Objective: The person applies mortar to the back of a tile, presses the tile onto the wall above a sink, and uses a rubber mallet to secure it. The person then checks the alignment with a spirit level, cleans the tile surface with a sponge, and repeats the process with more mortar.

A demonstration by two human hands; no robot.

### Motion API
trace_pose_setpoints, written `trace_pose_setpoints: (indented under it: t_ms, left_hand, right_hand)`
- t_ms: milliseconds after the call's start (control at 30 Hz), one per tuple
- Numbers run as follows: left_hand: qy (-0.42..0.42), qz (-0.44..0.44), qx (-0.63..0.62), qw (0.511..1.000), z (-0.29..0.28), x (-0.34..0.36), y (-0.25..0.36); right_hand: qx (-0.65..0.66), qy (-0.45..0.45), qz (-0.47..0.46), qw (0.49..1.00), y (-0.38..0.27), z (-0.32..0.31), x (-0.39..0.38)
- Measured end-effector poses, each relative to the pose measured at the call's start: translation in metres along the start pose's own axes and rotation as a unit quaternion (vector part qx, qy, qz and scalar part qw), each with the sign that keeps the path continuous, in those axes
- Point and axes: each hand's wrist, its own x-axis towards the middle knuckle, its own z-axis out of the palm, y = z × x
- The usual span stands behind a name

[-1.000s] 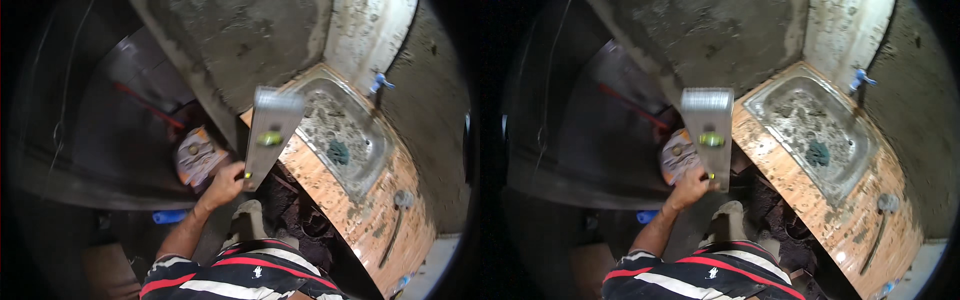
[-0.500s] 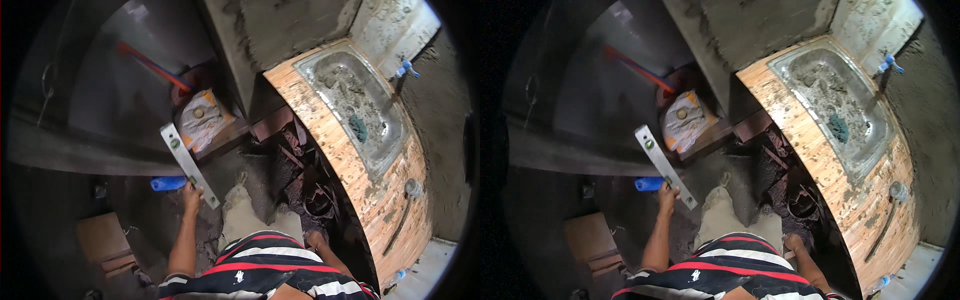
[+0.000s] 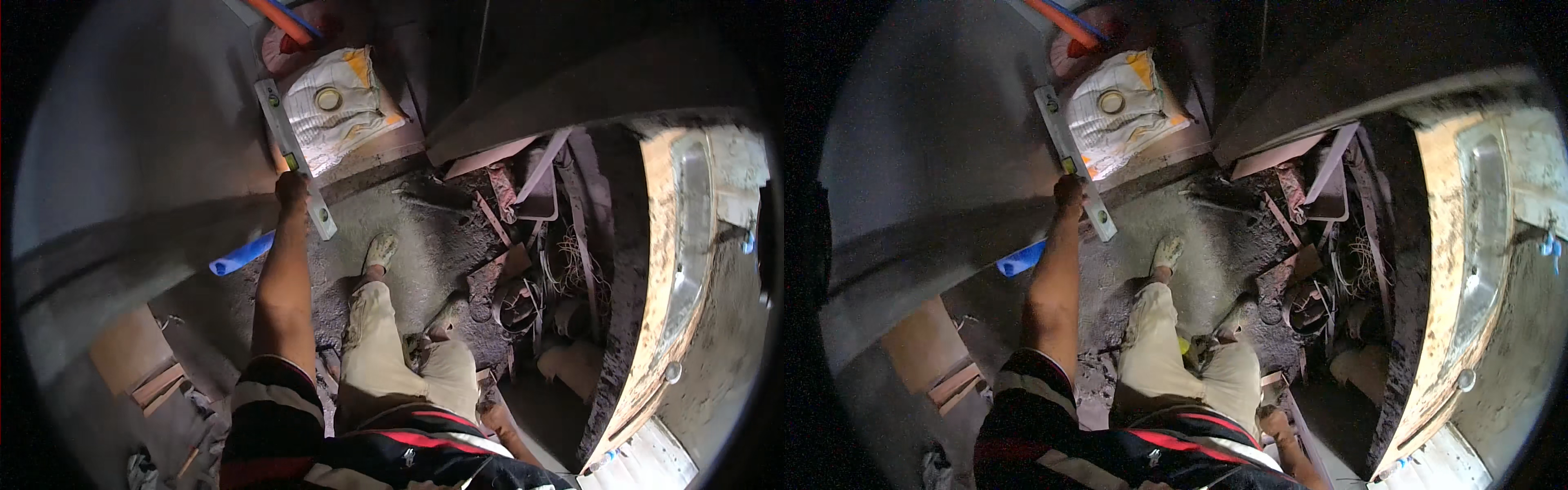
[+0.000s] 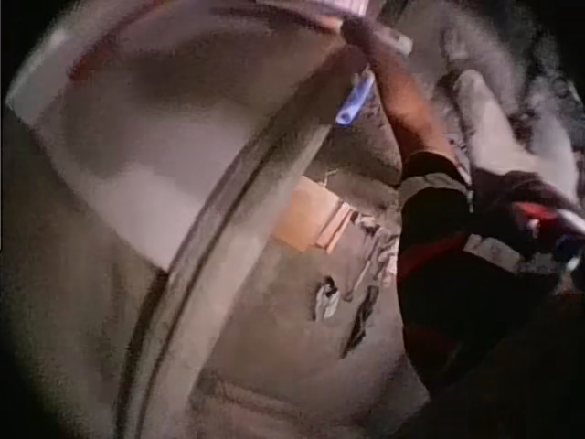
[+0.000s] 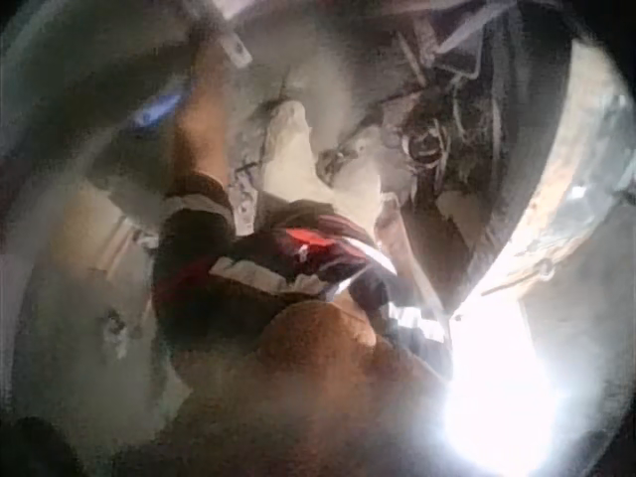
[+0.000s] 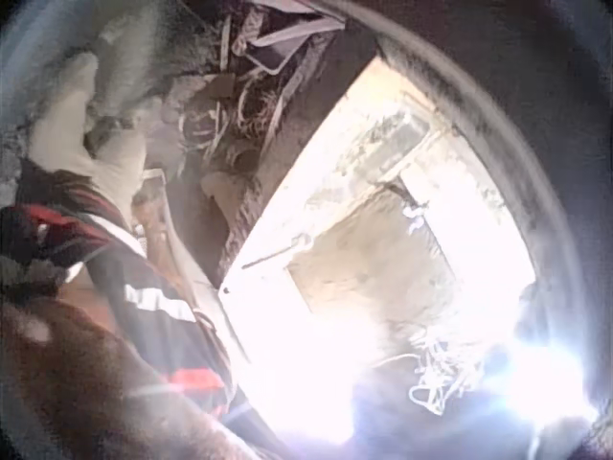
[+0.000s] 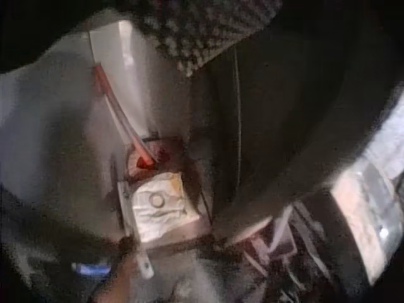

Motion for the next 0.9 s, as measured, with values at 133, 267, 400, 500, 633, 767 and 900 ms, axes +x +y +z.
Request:
trace_pose_setpoints:
  t_ms: [133, 267, 400, 500, 633, 767, 900]
  left_hand:
    - [0.041, 0.026, 0.042, 0.998, -0.002, 0.07, -0.006]
    - [0.017, 0.172, 0.399, 0.901, 0.013, 0.15, 0.02]
    - [0.182, 0.086, 0.269, 0.942, 0.035, 0.217, 0.036]
    - [0.214, 0.079, 0.254, 0.94, 0.015, 0.259, 0.023]
    - [0.126, 0.05, 0.245, 0.96, 0.066, 0.254, 0.032]
    - [0.16, 0.125, 0.271, 0.941, 0.055, 0.253, 0.019]
    - [0.14, 0.06, 0.29, 0.945, 0.068, 0.241, 0.026]
  right_hand:
    - [0.05, 0.044, -0.013, 0.998, -0.021, 0.025, -0.003]
    - [0.108, 0.043, 0.025, 0.993, -0.035, 0.042, 0.011]
    - [-0.13, 0.068, -0.237, 0.96, -0.018, 0.042, 0.01]
    - [-0.253, 0.12, -0.262, 0.923, -0.033, 0.03, 0.048]
    - [-0.438, 0.149, -0.236, 0.854, -0.087, -0.034, 0.041]
    - [-0.649, 0.157, -0.281, 0.689, -0.103, -0.063, 0.059]
    - [-0.648, 0.13, -0.282, 0.696, -0.101, -0.075, 0.055]
